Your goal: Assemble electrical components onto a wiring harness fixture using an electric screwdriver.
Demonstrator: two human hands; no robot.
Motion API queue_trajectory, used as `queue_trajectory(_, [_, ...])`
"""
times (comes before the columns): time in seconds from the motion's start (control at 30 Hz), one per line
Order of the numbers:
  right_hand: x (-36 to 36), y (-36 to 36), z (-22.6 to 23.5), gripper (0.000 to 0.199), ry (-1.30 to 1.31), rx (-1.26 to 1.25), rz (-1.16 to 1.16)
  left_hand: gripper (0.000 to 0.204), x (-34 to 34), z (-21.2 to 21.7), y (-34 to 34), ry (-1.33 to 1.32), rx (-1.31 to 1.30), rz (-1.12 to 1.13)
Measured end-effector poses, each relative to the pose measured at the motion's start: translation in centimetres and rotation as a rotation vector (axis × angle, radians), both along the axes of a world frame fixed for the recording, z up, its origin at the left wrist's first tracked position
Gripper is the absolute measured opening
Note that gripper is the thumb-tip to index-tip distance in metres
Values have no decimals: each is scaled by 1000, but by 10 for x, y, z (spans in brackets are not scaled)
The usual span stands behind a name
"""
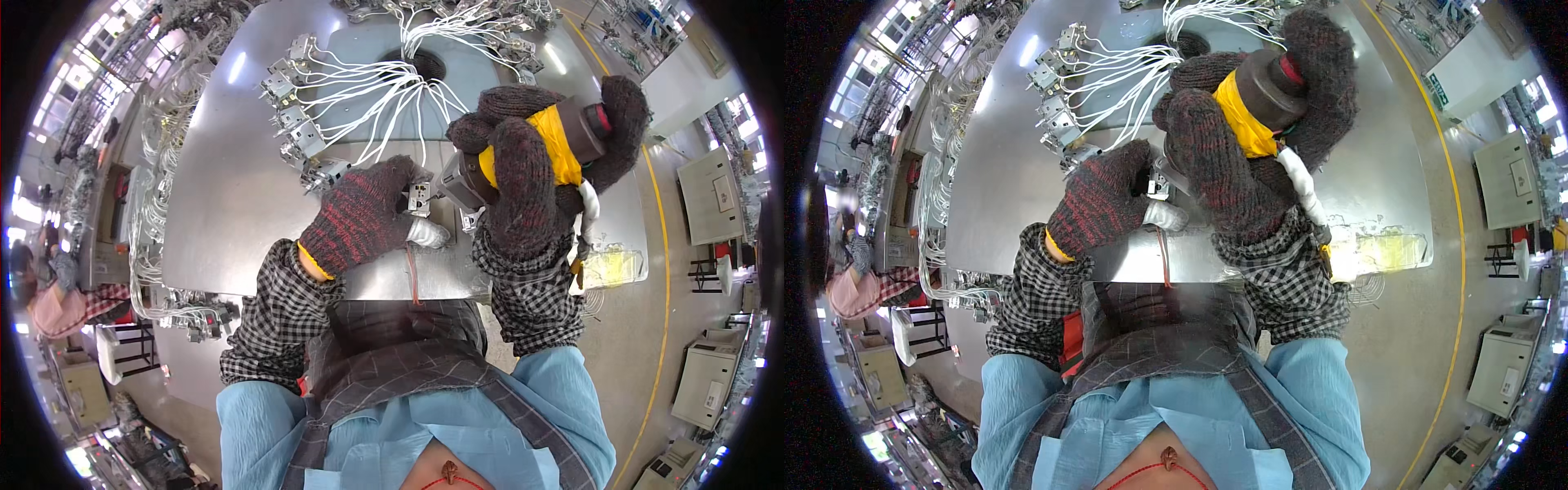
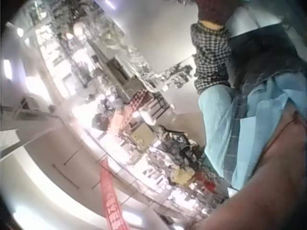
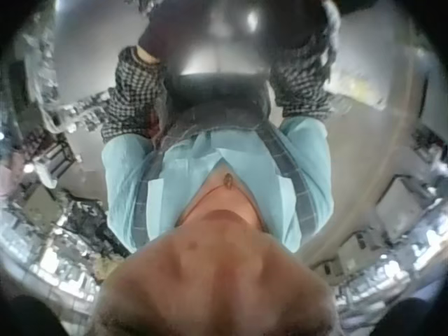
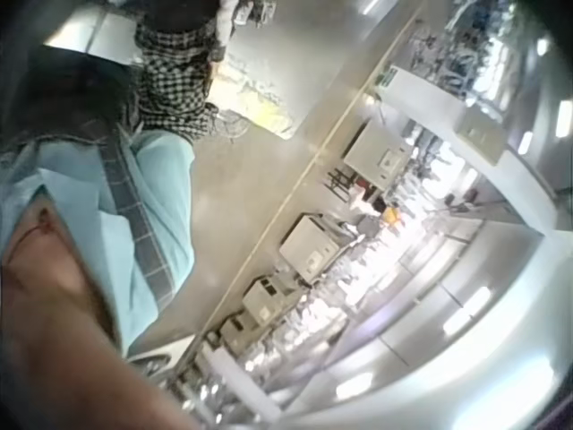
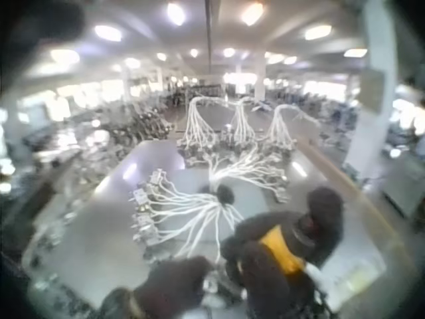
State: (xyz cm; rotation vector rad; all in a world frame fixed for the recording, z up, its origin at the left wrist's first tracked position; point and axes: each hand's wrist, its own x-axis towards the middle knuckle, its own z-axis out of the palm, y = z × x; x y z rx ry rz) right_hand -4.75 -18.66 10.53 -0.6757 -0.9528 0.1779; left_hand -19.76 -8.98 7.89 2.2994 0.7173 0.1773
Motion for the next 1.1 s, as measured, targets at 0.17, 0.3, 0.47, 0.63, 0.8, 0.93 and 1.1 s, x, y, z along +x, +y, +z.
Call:
queue_trajectory(0.17, [-1, -1, -4, 62, -118, -97, -64, 80, 0, 2, -1, -9, 10, -6])
queue_trajectory(0.3, [4, -1, -7, 60, -371, -79, -146, 75, -20, 6, 7, -257, 371, -96])
queue_trajectory(0.47, [0, 5, -13, 63, -122, -178, 128, 63, -51, 1, 47, 78, 872, -140])
queue_trajectory(0.63, [0, 3, -13, 66, -53, -205, 205, 47, -49, 5, 71, -69, 285, -175])
queue_trajectory(0.8, [-1, 2, -12, 68, -8, -181, 198, 53, -38, -2, 37, -628, -953, 132])
queue_trajectory(0.93, [-8, 1, -6, 71, 59, -113, 154, 47, -26, -34, 1, -1205, -1584, 95])
queue_trajectory(1.1, [-6, -4, 8, 73, 44, -39, 9, 46, -22, -36, -14, -910, -516, 200])
